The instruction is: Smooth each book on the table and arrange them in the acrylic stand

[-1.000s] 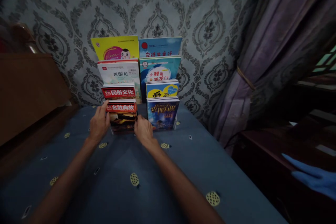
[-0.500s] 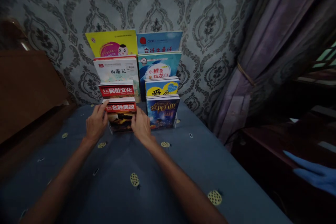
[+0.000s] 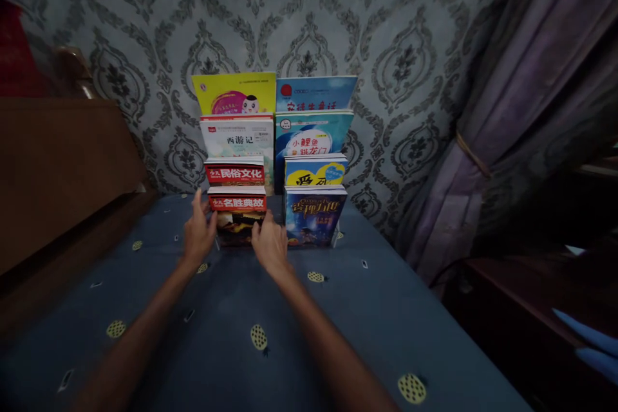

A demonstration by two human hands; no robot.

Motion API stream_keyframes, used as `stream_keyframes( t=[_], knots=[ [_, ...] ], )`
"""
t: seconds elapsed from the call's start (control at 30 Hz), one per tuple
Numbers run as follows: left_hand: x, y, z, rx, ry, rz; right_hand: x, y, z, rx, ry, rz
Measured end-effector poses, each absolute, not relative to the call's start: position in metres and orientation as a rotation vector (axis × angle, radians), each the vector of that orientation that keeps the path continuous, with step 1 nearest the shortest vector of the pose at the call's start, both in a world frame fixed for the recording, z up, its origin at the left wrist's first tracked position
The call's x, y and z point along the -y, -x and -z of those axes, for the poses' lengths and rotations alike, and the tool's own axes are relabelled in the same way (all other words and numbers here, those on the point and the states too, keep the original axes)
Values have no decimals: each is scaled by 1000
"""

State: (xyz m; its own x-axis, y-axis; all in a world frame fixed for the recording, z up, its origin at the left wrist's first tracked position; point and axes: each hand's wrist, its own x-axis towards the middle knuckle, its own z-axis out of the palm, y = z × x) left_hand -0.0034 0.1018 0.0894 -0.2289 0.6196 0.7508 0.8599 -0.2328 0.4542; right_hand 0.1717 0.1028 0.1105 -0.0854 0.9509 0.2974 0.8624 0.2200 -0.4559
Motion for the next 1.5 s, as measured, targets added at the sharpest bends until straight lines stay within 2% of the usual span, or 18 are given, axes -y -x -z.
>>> stream_keyframes(
  t=[0.37,0.53,1.0,1.23,1.5],
  knots=[
    [-108,10,-81,1854,1757,1504,-98,-165,-103,2047,1802,-165],
    [-110,15,-82,1742,1873,1626,-105,-170,-96,2018,1788,-259],
    [-107,16,-88,1671,1909,1751,-149,-171,-69,1594,958,-530],
    [-109,17,-87,1617,1967,1835,-160,-174,-62,1576,860,-580],
    [-108,17,-83,1685,1925,1693,-155,-176,-68,1585,915,-597]
  ],
)
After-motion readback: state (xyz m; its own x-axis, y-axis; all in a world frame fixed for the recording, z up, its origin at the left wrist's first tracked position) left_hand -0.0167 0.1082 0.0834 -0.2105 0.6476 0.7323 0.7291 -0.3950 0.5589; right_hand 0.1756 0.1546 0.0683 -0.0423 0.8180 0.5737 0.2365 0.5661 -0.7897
